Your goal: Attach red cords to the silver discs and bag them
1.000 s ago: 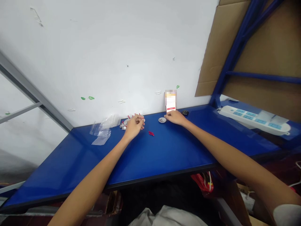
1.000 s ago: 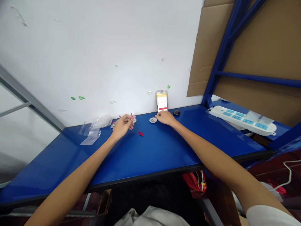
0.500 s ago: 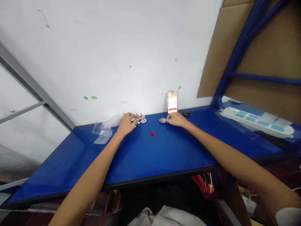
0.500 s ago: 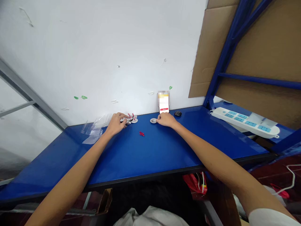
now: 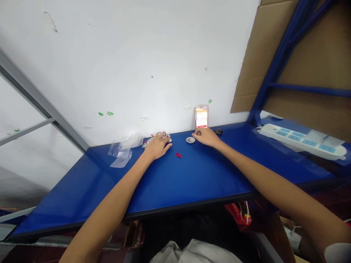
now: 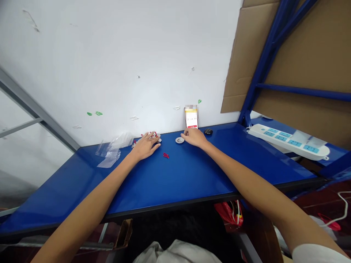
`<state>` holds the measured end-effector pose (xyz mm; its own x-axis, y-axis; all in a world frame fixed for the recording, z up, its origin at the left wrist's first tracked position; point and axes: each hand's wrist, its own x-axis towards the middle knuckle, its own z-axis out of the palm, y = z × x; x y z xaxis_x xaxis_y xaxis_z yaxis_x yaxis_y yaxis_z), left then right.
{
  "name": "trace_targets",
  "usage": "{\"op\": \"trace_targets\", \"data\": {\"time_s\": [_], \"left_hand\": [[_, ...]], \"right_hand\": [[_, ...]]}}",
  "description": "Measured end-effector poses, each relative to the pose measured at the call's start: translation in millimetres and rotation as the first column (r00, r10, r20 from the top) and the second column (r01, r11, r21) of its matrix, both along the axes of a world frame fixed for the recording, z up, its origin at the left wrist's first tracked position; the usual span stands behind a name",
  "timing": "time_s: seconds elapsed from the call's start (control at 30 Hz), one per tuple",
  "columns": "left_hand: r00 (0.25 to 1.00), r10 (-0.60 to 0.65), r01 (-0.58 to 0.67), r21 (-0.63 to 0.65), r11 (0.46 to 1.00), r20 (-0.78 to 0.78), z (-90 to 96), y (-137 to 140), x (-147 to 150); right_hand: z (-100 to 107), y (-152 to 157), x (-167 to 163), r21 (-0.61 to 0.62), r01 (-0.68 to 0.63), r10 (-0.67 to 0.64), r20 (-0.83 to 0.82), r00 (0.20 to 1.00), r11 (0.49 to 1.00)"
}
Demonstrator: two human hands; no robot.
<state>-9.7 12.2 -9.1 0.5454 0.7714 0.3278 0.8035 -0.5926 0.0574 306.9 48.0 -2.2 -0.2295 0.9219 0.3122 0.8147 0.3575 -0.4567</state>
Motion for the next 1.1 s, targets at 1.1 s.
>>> {"op": "trace_targets", "data": {"time_s": [1.1], "left_hand": [[0.643, 0.175, -0.064, -0.176, 0.982, 0.746, 3.0, -24.1, 32.2]], "right_hand": [[11.9, -54.0, -48.2, 0.267, -0.532, 0.586, -0.2, 0.785, 0.803]]}}
